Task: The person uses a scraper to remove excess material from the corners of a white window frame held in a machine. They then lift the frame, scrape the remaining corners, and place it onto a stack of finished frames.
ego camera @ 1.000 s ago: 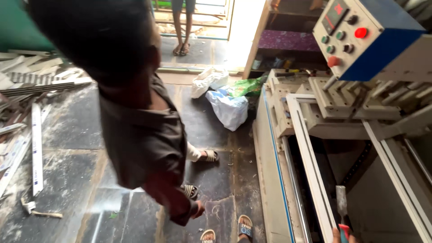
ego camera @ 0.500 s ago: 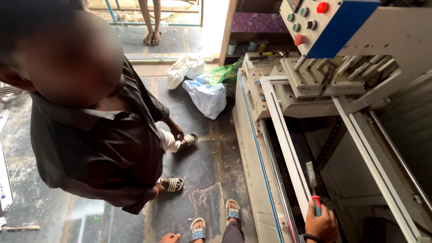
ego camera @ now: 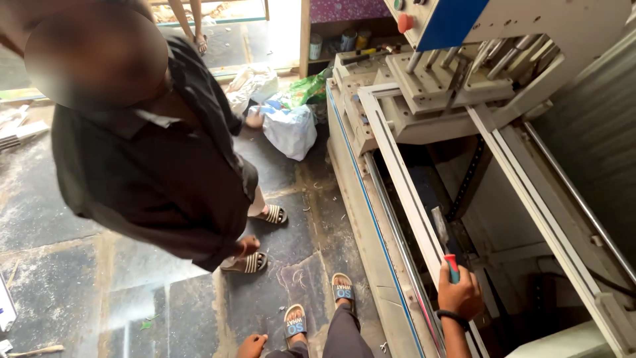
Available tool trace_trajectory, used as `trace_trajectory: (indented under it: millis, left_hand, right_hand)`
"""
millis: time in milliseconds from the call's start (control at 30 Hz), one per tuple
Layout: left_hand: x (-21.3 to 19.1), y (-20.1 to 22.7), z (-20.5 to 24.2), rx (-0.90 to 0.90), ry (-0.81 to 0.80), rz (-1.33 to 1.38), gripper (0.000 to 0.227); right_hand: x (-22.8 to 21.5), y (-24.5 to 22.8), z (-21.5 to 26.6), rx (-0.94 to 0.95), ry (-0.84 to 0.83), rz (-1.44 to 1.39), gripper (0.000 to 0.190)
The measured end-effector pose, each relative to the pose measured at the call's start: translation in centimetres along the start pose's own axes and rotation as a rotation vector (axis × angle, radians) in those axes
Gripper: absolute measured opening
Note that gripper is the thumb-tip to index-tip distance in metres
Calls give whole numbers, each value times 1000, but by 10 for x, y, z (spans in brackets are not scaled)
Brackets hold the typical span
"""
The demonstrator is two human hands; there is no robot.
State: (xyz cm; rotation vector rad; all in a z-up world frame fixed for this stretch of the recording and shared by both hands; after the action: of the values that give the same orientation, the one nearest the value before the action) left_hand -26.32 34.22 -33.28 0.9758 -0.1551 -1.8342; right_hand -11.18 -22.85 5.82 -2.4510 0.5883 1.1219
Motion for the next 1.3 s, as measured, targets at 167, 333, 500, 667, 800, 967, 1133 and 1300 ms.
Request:
trace_trajectory:
  millis: [167,333,500,667,800,967,1133,1300]
  left_hand:
    - [-9,3,-5,24,25,65,48]
    - [-10,5,-7,25,-13,27,51]
    - [-6,2,-5,-28,-38,57,51]
    - [-3,1,-2,-20,-23,50,50]
    - [-7,5,-8,-29,19,-78,49]
    - [3,3,-6,-62,-8,-33,51]
    - [3,0,-5,-78,20,0,50]
    - [4,-4,-3,-54,29,23,51]
  right_hand:
    - [9,3,2,20,-43,7,35]
    - [-1,-4,0,11,-28,-21,34]
    - [8,4,3,-1,8,-64,33]
    - [12,8,7,-34,41,-73,33]
    - [15,10,8,-31,72,-86,33]
    - [31,23,11,-27,56,-143,31]
    - [69,47,16,-19,21,-71,30]
    - [79,54,16,-14,-39,18,37]
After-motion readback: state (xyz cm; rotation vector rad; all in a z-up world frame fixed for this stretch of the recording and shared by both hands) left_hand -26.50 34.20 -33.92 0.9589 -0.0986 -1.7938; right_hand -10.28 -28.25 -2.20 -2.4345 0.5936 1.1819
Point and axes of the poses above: each hand's wrist, its own z-axis away from the middle knuckle, its own x-axis out of the palm, y = z × x, the point moved 7 cm from there along -z, towards the middle knuckle, and after that the axes turned 10 degrees about y, right-handed, at the moved point
